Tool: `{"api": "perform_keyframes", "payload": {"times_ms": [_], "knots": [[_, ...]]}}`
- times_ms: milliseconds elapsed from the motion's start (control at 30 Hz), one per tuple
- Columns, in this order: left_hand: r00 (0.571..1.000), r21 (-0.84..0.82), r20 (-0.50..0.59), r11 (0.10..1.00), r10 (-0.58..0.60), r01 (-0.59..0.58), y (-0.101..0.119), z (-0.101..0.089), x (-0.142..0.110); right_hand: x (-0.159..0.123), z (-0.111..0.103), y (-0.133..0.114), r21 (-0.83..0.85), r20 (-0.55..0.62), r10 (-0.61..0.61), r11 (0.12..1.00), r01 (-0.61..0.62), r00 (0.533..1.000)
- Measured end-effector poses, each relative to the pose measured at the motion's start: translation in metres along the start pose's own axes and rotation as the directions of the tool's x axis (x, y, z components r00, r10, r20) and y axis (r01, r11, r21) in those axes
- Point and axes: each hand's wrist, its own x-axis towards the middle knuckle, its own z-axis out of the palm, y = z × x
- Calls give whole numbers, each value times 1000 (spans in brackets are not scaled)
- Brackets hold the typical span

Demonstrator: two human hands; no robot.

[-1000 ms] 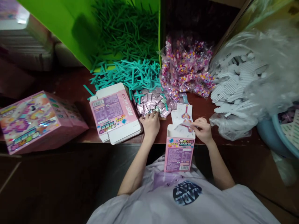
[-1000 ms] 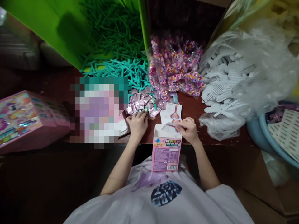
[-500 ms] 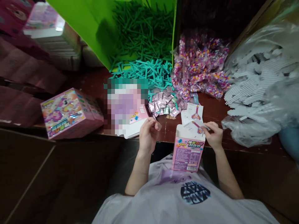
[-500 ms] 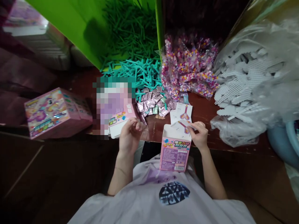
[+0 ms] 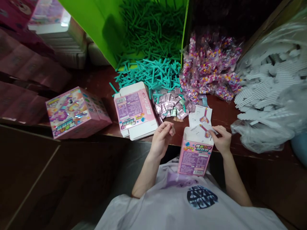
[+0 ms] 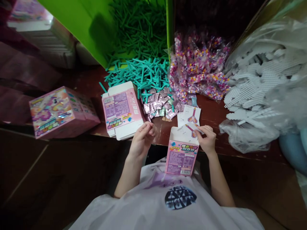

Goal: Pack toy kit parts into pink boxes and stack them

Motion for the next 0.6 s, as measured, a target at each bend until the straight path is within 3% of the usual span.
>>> {"api": "perform_keyframes", "payload": {"times_ms": [333, 433, 467, 500, 567, 600], "knots": [[1000, 23, 3, 1000, -4, 3, 0, -2, 1, -2, 2, 0, -3, 3, 55, 998, -55, 998], [989, 224, -54, 967, 134, -119, -8, -11, 12, -4, 2, -2, 58, -42, 150, 987, -147, 988], [970, 378, -80, 907, 229, -183, -12, -14, 18, -5, 1, -4, 78, -58, 166, 984, -162, 984], [939, 565, -87, 792, 333, -229, -16, -18, 25, -5, 1, -6, 81, -62, 161, 985, -155, 985], [874, 887, -9, 407, 486, -217, -25, -24, 41, -4, -1, -12, 29, -20, 80, 996, -80, 997], [862, 965, 60, 191, 504, -178, -30, -27, 50, -2, -2, -15, -11, 18, 25, 1000, -25, 1000]]}}
